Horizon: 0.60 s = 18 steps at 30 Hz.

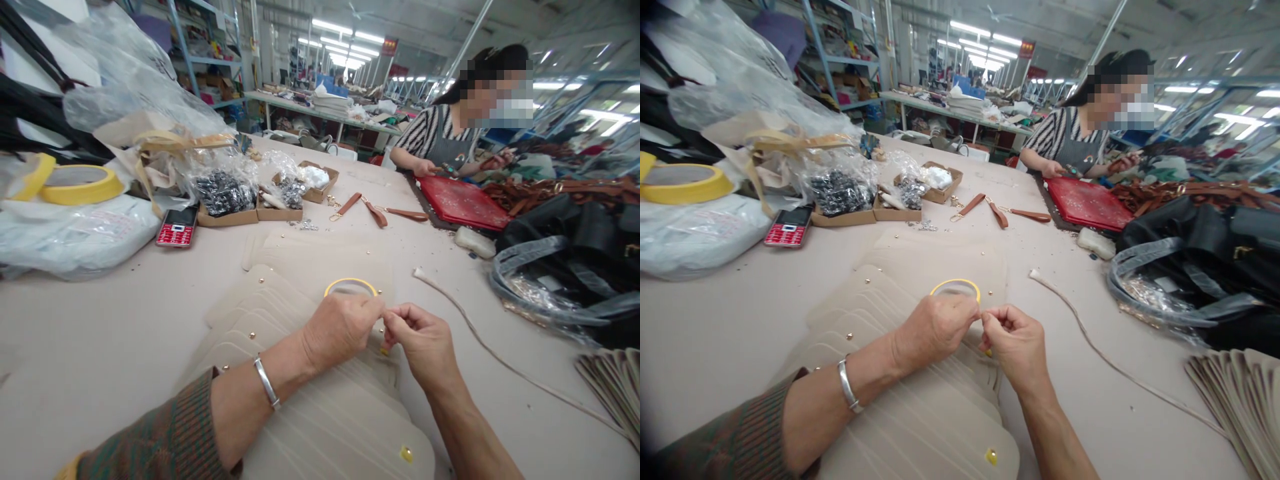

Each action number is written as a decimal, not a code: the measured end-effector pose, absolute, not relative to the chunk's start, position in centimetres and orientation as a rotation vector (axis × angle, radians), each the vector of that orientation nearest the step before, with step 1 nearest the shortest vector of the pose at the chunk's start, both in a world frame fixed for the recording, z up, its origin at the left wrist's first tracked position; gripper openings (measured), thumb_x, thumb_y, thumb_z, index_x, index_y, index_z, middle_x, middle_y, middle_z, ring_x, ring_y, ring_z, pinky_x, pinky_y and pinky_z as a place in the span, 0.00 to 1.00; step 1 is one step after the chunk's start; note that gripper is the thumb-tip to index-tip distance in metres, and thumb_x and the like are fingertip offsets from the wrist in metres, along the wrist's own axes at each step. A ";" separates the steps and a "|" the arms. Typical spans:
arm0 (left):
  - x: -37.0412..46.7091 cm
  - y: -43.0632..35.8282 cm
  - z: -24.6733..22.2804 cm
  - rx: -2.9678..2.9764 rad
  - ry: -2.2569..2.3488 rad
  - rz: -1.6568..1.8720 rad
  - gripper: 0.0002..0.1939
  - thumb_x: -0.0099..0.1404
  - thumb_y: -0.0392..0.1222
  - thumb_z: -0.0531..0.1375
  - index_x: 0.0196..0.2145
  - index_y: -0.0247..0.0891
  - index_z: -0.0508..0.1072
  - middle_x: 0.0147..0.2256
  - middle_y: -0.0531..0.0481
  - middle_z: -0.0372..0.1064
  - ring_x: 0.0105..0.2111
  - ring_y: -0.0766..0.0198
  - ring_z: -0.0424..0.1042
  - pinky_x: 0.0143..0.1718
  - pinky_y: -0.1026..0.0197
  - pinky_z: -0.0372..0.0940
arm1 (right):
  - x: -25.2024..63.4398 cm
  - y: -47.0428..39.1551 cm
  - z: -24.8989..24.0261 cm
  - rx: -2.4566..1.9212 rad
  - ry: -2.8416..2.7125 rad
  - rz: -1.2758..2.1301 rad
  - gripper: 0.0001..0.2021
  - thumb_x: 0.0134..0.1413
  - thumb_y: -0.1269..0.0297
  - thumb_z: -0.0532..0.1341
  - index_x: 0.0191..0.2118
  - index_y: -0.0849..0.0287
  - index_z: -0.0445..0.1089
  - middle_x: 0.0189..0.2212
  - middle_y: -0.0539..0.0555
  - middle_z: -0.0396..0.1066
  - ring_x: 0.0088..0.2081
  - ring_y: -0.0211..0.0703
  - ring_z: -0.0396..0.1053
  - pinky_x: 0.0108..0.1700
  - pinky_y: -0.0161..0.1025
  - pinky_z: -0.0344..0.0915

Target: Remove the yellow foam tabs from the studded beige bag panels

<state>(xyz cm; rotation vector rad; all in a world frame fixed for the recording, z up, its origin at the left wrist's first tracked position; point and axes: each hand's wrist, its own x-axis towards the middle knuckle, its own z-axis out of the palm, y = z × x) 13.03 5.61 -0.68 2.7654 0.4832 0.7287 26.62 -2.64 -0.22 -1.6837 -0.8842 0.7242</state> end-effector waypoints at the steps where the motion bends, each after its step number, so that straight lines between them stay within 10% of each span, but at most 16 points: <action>1: 13.0 5.4 -0.6 2.765 0.475 0.742 0.10 0.69 0.35 0.46 0.33 0.37 0.64 0.27 0.51 0.66 0.27 0.64 0.66 0.27 0.63 0.58 | 26.9 -2.6 -0.4 -1.687 -0.856 0.714 0.11 0.43 0.57 0.65 0.23 0.60 0.71 0.13 0.48 0.68 0.16 0.37 0.66 0.20 0.32 0.64; 18: 13.4 5.6 -1.0 2.908 0.548 0.205 0.06 0.68 0.33 0.50 0.37 0.36 0.66 0.36 0.45 0.69 0.38 0.54 0.68 0.36 0.54 0.64 | 30.4 -3.4 -2.2 -1.940 -0.800 1.128 0.14 0.36 0.56 0.69 0.21 0.61 0.69 0.14 0.47 0.68 0.15 0.32 0.64 0.19 0.29 0.64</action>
